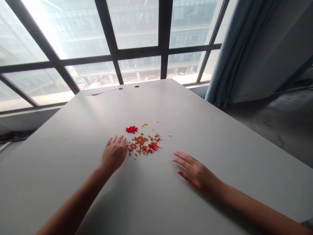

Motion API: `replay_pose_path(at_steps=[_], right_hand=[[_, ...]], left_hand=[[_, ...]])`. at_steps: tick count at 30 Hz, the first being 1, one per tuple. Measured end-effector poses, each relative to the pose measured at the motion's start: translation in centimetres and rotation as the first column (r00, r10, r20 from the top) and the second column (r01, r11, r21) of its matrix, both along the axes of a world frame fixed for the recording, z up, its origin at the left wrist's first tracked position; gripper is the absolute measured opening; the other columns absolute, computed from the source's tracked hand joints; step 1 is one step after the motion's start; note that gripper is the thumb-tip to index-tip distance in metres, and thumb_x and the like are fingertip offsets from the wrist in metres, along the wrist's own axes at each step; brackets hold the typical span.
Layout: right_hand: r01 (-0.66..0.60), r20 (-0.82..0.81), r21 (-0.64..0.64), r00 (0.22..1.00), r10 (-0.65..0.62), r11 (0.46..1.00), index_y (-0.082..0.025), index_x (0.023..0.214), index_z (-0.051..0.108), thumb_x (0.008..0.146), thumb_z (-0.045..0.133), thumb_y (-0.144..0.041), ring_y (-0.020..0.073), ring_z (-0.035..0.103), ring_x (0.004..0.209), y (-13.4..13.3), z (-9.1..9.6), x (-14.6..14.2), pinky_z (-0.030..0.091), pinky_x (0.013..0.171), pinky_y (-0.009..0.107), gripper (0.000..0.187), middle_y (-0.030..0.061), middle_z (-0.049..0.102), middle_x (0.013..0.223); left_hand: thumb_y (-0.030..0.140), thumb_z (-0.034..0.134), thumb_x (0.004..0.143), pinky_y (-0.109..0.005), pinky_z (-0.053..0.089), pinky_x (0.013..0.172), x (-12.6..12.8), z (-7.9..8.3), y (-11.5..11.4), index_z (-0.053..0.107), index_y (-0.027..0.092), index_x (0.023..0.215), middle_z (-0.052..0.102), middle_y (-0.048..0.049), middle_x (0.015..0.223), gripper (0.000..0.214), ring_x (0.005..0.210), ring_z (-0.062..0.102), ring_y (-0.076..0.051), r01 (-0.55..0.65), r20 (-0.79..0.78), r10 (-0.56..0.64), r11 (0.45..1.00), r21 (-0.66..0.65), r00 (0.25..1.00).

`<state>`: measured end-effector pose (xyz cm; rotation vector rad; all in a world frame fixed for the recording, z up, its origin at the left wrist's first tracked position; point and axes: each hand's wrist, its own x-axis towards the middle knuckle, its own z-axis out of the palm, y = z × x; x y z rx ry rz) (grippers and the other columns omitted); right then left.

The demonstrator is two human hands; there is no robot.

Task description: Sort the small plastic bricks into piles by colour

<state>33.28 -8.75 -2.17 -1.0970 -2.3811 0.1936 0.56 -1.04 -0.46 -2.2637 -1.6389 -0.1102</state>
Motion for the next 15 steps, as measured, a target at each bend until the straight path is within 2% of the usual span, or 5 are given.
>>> replay_pose_path(at_steps=[4, 8, 12, 15], right_hand=[[0.007, 0.037, 0.092, 0.999, -0.010, 0.996, -0.012, 0.126, 0.052, 0.094, 0.043, -0.028, 0.0248, 0.033, 0.136, 0.8, -0.7, -1.5, 0.041, 0.106, 0.043, 0.037, 0.0174, 0.042, 0.143], [-0.013, 0.009, 0.175, 1.000, 0.012, 0.985, -0.012, 0.126, 0.051, 0.094, 0.043, -0.028, 0.0262, 0.022, 0.140, 3.6, -0.7, -4.1, 0.037, 0.109, 0.047, 0.036, 0.0194, 0.038, 0.145], [-0.078, -0.046, 0.187, 0.995, 0.088, 0.979, -0.006, 0.125, 0.050, 0.094, 0.043, -0.029, 0.0282, 0.020, 0.140, 7.7, -0.8, -7.5, 0.034, 0.111, 0.047, 0.039, 0.0240, 0.036, 0.144], [-0.092, -0.135, 0.192, 0.984, 0.119, 0.977, -0.010, 0.122, 0.051, 0.095, 0.040, -0.027, 0.0267, 0.023, 0.140, 10.7, -0.8, -9.6, 0.036, 0.109, 0.047, 0.034, 0.0217, 0.036, 0.144]], left_hand=[[0.030, 0.039, 0.092, -0.048, 0.035, 0.104, 0.3, -0.1, -2.1, 0.057, 0.008, 0.124, 0.057, -0.0163, 0.129, 0.043, 0.123, 0.050, -0.033, -0.011, 0.063, 0.011, 1.000, -0.002, 0.998], [0.032, 0.041, 0.091, -0.048, 0.036, 0.103, 0.3, -0.6, -3.0, 0.057, 0.011, 0.123, 0.058, -0.0149, 0.128, 0.042, 0.123, 0.049, -0.032, -0.017, 0.106, 0.017, 1.000, -0.002, 0.994], [0.028, 0.045, 0.090, -0.049, 0.039, 0.101, 0.4, -1.1, -3.1, 0.059, 0.013, 0.120, 0.059, -0.0163, 0.126, 0.037, 0.121, 0.051, -0.032, 0.014, 0.144, -0.018, 1.000, 0.028, 0.989], [0.027, 0.048, 0.089, -0.048, 0.043, 0.098, 0.8, -0.9, -3.1, 0.058, 0.014, 0.119, 0.057, -0.0176, 0.128, 0.035, 0.117, 0.054, -0.031, 0.067, 0.175, -0.075, 0.997, 0.050, 0.982]])
